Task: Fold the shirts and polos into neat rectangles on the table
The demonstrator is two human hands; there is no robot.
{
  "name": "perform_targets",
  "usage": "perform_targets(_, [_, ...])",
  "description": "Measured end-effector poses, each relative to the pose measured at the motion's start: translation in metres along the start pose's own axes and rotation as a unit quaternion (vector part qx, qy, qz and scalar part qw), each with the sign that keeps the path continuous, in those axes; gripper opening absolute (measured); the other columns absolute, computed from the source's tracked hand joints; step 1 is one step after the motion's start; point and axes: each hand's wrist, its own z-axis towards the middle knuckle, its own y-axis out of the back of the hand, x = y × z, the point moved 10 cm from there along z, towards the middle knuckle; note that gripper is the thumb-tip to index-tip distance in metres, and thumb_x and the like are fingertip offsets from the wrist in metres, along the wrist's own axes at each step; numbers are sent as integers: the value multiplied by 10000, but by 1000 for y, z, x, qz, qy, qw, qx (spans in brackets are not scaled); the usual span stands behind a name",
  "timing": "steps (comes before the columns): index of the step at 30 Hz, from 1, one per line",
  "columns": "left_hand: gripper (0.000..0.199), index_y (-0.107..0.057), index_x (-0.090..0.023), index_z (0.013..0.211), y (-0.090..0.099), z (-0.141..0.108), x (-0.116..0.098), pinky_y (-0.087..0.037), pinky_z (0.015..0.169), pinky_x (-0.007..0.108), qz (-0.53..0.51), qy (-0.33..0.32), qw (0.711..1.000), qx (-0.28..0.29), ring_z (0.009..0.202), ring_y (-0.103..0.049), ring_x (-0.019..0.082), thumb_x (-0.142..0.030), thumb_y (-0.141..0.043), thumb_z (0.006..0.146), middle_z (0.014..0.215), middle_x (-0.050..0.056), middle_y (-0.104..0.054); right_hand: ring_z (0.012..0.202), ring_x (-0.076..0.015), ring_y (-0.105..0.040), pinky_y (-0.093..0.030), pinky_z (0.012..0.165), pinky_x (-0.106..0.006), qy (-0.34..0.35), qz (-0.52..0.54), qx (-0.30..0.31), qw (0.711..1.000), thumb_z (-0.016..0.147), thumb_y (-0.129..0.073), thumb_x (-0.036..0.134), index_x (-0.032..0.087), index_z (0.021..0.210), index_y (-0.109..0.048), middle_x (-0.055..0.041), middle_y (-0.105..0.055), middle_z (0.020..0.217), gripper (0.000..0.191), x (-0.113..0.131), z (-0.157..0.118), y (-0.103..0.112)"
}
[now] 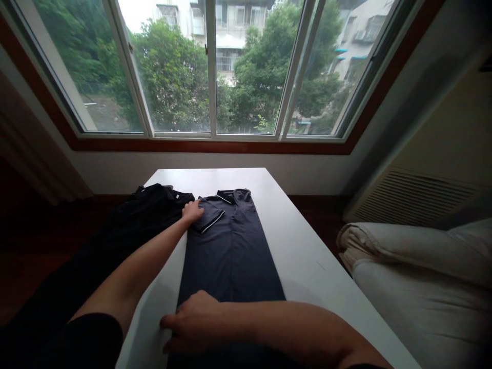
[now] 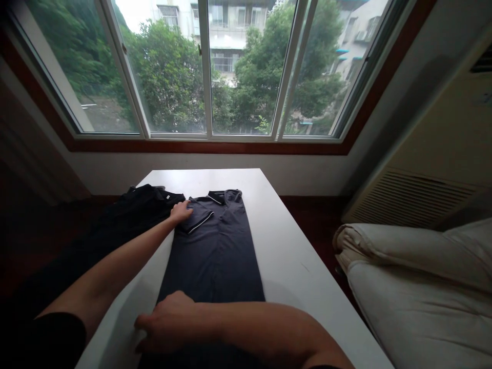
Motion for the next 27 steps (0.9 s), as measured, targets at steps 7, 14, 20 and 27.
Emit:
perform_targets(7, [611,-550,-195,1457,-13,32,-3,-506,982,367,-29,19,999,34,1239,-642,326,-295,-636,861,1379,168,-661,444,-244,-645,-328,328,-277,-50,14,50,997,921,-488,729,296,961,-704,-45,-723,651,485,0,-11,-13])
perform_targets(14, [675,-596,-204,1432,-20,44,7,-509,991,417,-91,37,994,38,1252,-642,391,-230,-740,773,1355,184,-687,594,-242,-711,-460,462,-275,-68,2,27,997,932,-518,695,270,1231,-654,-90,-770,894,537,11,-41,-18])
perform_targets(20, [298,-787,-229,1110,-16,53,4,-531,830,263,-201,27,979,32,1075,-713,259,-236,-636,854,1085,52,-793,600,-142,-600,-357,520,-221,-107,131,-28,985,929,-634,642,209,808,-641,3,-661,714,449,9,-64,15])
perform_targets(27, [208,-752,-109,1033,-25,62,-5,-551,759,277,-342,72,936,47,942,-696,225,-282,-676,945,984,89,-741,617,-75,-451,-329,560,-183,-257,421,-182,851,879,-717,257,183,736,-530,66,-518,671,247,-21,-133,50])
